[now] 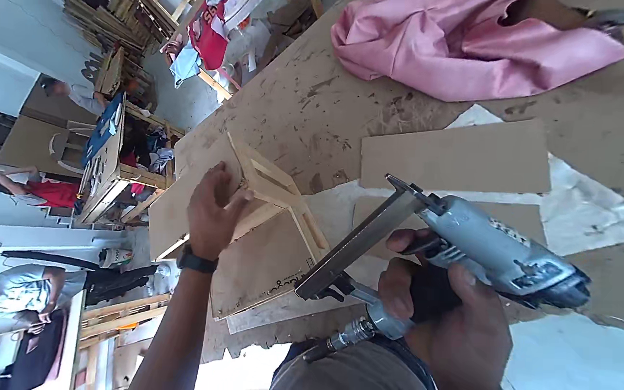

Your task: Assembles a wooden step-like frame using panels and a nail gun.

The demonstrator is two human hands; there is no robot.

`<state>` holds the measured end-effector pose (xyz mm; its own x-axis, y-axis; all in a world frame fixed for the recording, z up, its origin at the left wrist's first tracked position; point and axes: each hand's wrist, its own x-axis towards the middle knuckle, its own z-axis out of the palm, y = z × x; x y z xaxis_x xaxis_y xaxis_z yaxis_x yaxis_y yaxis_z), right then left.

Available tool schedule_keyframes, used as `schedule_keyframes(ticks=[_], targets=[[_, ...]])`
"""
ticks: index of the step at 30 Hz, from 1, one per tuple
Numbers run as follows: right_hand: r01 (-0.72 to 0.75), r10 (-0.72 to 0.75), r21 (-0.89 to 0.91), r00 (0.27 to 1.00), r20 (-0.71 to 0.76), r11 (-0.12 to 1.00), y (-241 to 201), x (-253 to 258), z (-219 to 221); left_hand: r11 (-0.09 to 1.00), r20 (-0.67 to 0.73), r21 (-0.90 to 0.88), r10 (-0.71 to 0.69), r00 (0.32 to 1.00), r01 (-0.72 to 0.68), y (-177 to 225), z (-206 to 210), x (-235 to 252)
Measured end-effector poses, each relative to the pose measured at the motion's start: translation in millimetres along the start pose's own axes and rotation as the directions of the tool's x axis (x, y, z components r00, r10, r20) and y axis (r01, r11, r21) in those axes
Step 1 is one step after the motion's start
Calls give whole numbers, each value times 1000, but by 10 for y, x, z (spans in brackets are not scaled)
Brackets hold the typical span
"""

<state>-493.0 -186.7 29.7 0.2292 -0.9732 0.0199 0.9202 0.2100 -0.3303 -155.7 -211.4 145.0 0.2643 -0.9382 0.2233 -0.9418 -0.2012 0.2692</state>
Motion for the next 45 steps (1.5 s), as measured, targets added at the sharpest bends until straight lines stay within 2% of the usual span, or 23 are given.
schedule_keyframes(ticks=[3, 8, 11, 14, 15, 17, 18, 20, 22, 25, 26, 31, 37, 41, 43, 45], targets=[[-12, 12, 1, 1000, -23, 1000, 7, 24, -49, 988, -30, 151, 2, 1000, 3, 56, 131, 4], [-36, 33, -50, 998, -56, 998, -48, 49, -120, 982, -3, 186, 12, 1000, -11, -23, 150, -26], [-57, 44, -181, 996, -74, 982, -160, 80, -85, 977, 100, 198, 57, 993, -76, -66, 28, 10], [-93, 54, -418, 993, -104, 904, -299, 106, -41, 975, 188, 134, 150, 971, -177, -284, -153, 37], [-96, 51, -494, 993, -104, 864, -323, 100, -41, 978, 179, 82, 174, 968, -191, -343, -222, -3], [-88, 37, -627, 995, -94, 774, -340, 42, -65, 975, 75, -6, 221, 972, -221, -380, -323, -225], [-88, 34, -687, 995, -92, 721, -341, -11, -80, 967, -1, -46, 249, 968, -249, -367, -326, -427], [-121, 67, -799, 993, -100, 589, -351, -143, -91, 954, -60, -109, 274, 960, -279, -391, -129, -989], [-153, 116, -900, 987, -115, 409, -328, -261, -61, 956, 56, -125, 272, 961, -263, -528, 297, -1549], [-155, 163, -976, 978, -130, 151, -223, -491, -8, 980, 376, 38, 168, 911, -196, -736, 852, -2069], [-154, 179, -984, 974, -136, 91, -176, -558, 29, 975, 405, 89, 152, 902, -204, -769, 934, -2160], [-175, 283, -984, 942, -179, -38, 122, -783, 372, 989, 371, -37, 145, 917, -141, -948, 751, -2505], [-228, 374, -960, 886, -273, -160, 608, -970, 787, 980, 282, -198, 39, 959, 18, -1611, 324, -3116], [-215, 426, -956, 859, -283, -202, 945, -1052, 1022, 966, 209, -242, -39, 977, 90, -2054, 247, -3281], [-199, 424, -956, 862, -276, -217, 1073, -1067, 1127, 935, 131, -344, -35, 991, 79, -2173, 265, -3277], [-173, 424, -955, 866, -264, -242, 1115, -1026, 1294, 849, 44, -519, -95, 995, 103, -2328, 199, -3227]])
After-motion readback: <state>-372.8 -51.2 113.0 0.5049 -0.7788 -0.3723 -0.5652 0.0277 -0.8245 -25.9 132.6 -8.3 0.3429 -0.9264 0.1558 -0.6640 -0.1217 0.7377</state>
